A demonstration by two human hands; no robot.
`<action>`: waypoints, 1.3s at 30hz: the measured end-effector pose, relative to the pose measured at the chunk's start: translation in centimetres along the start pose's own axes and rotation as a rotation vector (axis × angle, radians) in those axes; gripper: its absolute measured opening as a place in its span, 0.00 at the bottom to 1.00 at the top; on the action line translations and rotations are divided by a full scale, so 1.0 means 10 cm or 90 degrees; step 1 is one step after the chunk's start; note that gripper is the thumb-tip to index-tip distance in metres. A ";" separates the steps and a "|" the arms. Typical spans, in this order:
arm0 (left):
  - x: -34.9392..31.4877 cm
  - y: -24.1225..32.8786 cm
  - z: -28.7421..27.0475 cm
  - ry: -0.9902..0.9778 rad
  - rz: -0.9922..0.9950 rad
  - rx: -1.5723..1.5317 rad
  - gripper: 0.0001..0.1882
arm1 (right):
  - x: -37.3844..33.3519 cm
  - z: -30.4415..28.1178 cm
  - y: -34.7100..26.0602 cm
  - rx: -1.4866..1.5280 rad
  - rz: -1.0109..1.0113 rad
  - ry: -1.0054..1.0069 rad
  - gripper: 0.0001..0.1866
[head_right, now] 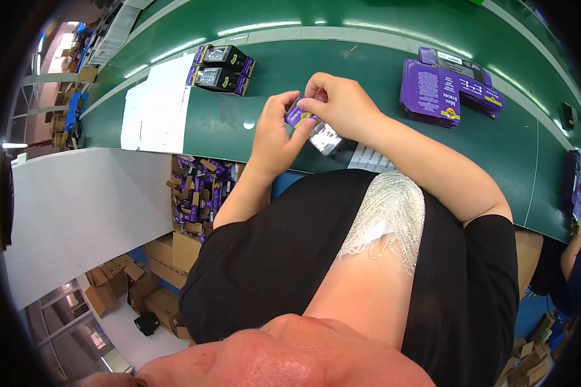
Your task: Folding and preparing cardboard product boxes on an industrial assembly line.
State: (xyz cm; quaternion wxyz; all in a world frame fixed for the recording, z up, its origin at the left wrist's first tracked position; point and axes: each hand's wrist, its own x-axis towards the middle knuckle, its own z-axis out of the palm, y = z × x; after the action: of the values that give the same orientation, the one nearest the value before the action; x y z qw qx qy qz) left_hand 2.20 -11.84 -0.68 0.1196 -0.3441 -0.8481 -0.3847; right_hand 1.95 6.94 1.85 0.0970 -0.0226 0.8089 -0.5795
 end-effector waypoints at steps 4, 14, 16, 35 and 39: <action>0.04 0.04 -0.19 -0.034 -0.055 0.009 0.27 | -0.08 0.10 0.16 0.117 -0.057 0.023 0.04; 0.11 -0.01 -0.30 -0.089 -0.001 -0.002 0.17 | -0.16 0.18 0.31 -0.107 -0.320 0.207 0.03; 0.12 0.01 -0.33 -0.112 0.025 0.044 0.16 | -0.15 0.21 0.31 -0.112 -0.334 0.216 0.04; 0.38 0.05 -0.57 -0.310 0.051 0.118 0.14 | -0.14 0.28 0.36 -0.124 -0.356 0.214 0.05; 0.39 0.05 -0.58 -0.312 0.052 0.104 0.14 | -0.14 0.28 0.37 -0.133 -0.372 0.212 0.05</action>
State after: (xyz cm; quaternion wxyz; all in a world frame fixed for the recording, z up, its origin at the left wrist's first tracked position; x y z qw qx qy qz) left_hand -0.70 -13.96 5.40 -0.0466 -0.4502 -0.8655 -0.2145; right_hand 4.15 5.81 -2.33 -0.2094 -0.1681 0.8280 -0.4923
